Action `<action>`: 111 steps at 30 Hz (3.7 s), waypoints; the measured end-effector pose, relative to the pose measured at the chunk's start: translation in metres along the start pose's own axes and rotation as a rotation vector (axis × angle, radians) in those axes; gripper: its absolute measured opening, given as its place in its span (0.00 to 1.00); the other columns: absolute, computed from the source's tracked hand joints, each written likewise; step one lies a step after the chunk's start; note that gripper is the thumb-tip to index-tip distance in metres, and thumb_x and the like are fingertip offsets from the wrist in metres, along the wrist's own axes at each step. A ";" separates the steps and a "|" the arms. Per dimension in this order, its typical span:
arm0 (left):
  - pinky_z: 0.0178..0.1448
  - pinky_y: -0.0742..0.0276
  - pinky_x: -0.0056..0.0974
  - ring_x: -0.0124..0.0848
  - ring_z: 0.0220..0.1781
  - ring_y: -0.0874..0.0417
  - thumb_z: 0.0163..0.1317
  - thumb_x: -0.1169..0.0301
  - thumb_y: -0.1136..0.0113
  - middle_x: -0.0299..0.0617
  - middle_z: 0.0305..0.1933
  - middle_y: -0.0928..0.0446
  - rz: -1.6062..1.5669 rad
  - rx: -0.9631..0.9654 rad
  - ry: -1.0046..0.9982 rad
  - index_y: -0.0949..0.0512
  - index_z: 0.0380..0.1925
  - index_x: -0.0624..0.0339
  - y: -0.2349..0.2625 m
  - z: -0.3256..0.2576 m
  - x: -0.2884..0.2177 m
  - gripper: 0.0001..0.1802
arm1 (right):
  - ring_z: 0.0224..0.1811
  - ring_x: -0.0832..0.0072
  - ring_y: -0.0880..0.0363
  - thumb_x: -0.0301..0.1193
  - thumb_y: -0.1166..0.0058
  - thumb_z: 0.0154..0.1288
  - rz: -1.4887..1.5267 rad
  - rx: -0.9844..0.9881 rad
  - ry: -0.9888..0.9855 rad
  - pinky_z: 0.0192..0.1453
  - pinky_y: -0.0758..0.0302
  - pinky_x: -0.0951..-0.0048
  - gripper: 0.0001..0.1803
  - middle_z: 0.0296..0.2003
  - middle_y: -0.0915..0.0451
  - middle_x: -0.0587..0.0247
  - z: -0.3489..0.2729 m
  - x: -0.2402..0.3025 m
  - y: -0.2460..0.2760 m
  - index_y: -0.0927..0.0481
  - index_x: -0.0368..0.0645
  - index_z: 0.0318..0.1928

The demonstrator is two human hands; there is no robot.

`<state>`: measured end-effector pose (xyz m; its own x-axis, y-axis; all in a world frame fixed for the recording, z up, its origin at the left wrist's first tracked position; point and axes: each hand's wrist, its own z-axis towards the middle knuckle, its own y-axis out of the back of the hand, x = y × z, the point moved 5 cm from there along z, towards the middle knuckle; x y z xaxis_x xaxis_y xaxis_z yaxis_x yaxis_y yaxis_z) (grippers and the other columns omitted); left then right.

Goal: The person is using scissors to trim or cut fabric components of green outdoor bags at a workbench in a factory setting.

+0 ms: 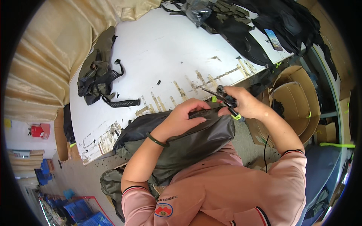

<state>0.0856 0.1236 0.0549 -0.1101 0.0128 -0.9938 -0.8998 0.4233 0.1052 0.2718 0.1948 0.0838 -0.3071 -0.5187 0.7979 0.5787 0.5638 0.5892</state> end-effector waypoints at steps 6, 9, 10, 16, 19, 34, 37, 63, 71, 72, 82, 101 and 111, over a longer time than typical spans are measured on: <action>0.53 0.32 0.42 0.44 0.45 0.26 0.52 0.73 0.31 0.40 0.42 0.24 0.718 -0.240 -0.212 0.21 0.44 0.53 0.012 -0.043 -0.021 0.17 | 0.33 0.84 0.25 0.22 0.29 0.53 0.263 0.130 -0.187 0.38 0.28 0.78 0.16 0.30 0.21 0.68 0.017 -0.005 -0.032 0.24 0.37 0.38; 0.48 0.33 0.40 0.37 0.43 0.25 0.52 0.78 0.34 0.36 0.39 0.26 0.887 -0.300 -0.310 0.18 0.36 0.51 0.006 -0.063 -0.024 0.11 | 0.31 0.86 0.28 0.22 0.29 0.53 0.435 0.205 -0.238 0.35 0.31 0.80 0.15 0.29 0.24 0.72 0.013 -0.004 -0.037 0.24 0.39 0.37; 0.48 0.33 0.40 0.37 0.43 0.25 0.52 0.78 0.34 0.36 0.39 0.26 0.888 -0.290 -0.313 0.18 0.36 0.51 0.002 -0.066 -0.023 0.11 | 0.34 0.86 0.26 0.22 0.29 0.54 0.462 0.228 -0.263 0.37 0.29 0.80 0.15 0.31 0.22 0.70 0.009 -0.003 -0.039 0.24 0.38 0.38; 0.47 0.34 0.43 0.39 0.40 0.26 0.50 0.75 0.32 0.39 0.41 0.28 0.884 -0.426 -0.448 0.20 0.39 0.51 -0.017 -0.072 -0.023 0.14 | 0.29 0.86 0.31 0.21 0.29 0.53 0.421 0.211 -0.302 0.33 0.34 0.81 0.15 0.27 0.26 0.74 -0.015 0.002 -0.048 0.24 0.40 0.37; 0.48 0.35 0.42 0.39 0.44 0.27 0.48 0.71 0.27 0.37 0.43 0.28 0.904 -0.469 -0.365 0.19 0.39 0.49 -0.022 -0.071 -0.024 0.17 | 0.32 0.84 0.29 0.18 0.33 0.54 0.439 0.117 -0.240 0.36 0.31 0.79 0.13 0.30 0.25 0.71 -0.020 0.006 -0.048 0.24 0.40 0.37; 0.37 0.33 0.30 0.23 0.32 0.33 0.54 0.77 0.33 0.31 0.32 0.32 0.062 -0.007 0.002 0.18 0.45 0.53 -0.018 -0.023 0.019 0.17 | 0.24 0.63 0.26 0.32 0.24 0.47 -0.245 0.063 -0.040 0.31 0.29 0.66 0.22 0.22 0.27 0.60 -0.026 0.010 0.009 0.28 0.39 0.28; 0.37 0.36 0.26 0.18 0.32 0.36 0.56 0.78 0.32 0.25 0.31 0.34 -0.082 -0.036 0.100 0.19 0.45 0.55 -0.014 -0.024 0.023 0.15 | 0.27 0.56 0.26 0.37 0.24 0.44 -0.407 0.085 -0.060 0.34 0.29 0.62 0.22 0.21 0.27 0.59 -0.038 0.005 0.025 0.28 0.41 0.26; 0.36 0.38 0.24 0.16 0.31 0.37 0.56 0.79 0.33 0.24 0.31 0.36 -0.102 -0.053 0.147 0.20 0.44 0.58 -0.016 -0.023 0.026 0.15 | 0.33 0.56 0.23 0.35 0.32 0.40 -0.667 0.300 0.030 0.43 0.30 0.61 0.15 0.22 0.25 0.58 -0.030 0.007 0.023 0.26 0.44 0.24; 0.36 0.37 0.24 0.16 0.31 0.37 0.56 0.79 0.33 0.24 0.31 0.35 -0.101 -0.052 0.130 0.20 0.44 0.59 -0.017 -0.023 0.031 0.15 | 0.29 0.50 0.24 0.37 0.31 0.41 -0.663 0.301 0.008 0.41 0.29 0.55 0.17 0.19 0.26 0.53 -0.033 -0.004 0.021 0.27 0.42 0.22; 0.37 0.37 0.24 0.16 0.31 0.37 0.56 0.79 0.33 0.24 0.31 0.35 -0.102 -0.050 0.131 0.20 0.44 0.59 -0.017 -0.023 0.032 0.15 | 0.29 0.50 0.24 0.37 0.31 0.41 -0.656 0.320 -0.006 0.41 0.29 0.55 0.17 0.19 0.26 0.53 -0.034 -0.007 0.020 0.27 0.42 0.22; 0.39 0.35 0.26 0.18 0.36 0.32 0.58 0.76 0.32 0.28 0.36 0.30 0.022 -0.193 0.031 0.23 0.44 0.56 -0.013 -0.022 0.021 0.14 | 0.34 0.69 0.23 0.25 0.25 0.48 0.079 0.094 -0.027 0.40 0.27 0.69 0.20 0.32 0.22 0.56 -0.010 0.001 -0.029 0.24 0.36 0.38; 0.44 0.29 0.40 0.39 0.37 0.24 0.56 0.70 0.31 0.39 0.33 0.24 0.742 -0.602 -0.192 0.19 0.36 0.57 0.051 -0.126 0.032 0.09 | 0.29 0.88 0.37 0.20 0.32 0.55 0.126 0.122 -0.206 0.32 0.37 0.81 0.13 0.26 0.32 0.77 0.006 -0.007 -0.033 0.27 0.42 0.34; 0.41 0.27 0.28 0.19 0.34 0.25 0.61 0.74 0.34 0.34 0.32 0.19 0.000 -0.323 0.107 0.19 0.37 0.64 0.045 -0.130 0.045 0.06 | 0.34 0.48 0.24 0.41 0.25 0.39 -0.665 0.447 0.195 0.38 0.28 0.54 0.25 0.26 0.24 0.53 0.048 0.056 -0.023 0.28 0.39 0.26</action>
<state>-0.0148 0.0254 0.0191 -0.1386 -0.0896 -0.9863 -0.9852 0.1141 0.1281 0.2052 0.1839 0.1209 -0.3190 -0.9135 0.2524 -0.0461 0.2809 0.9586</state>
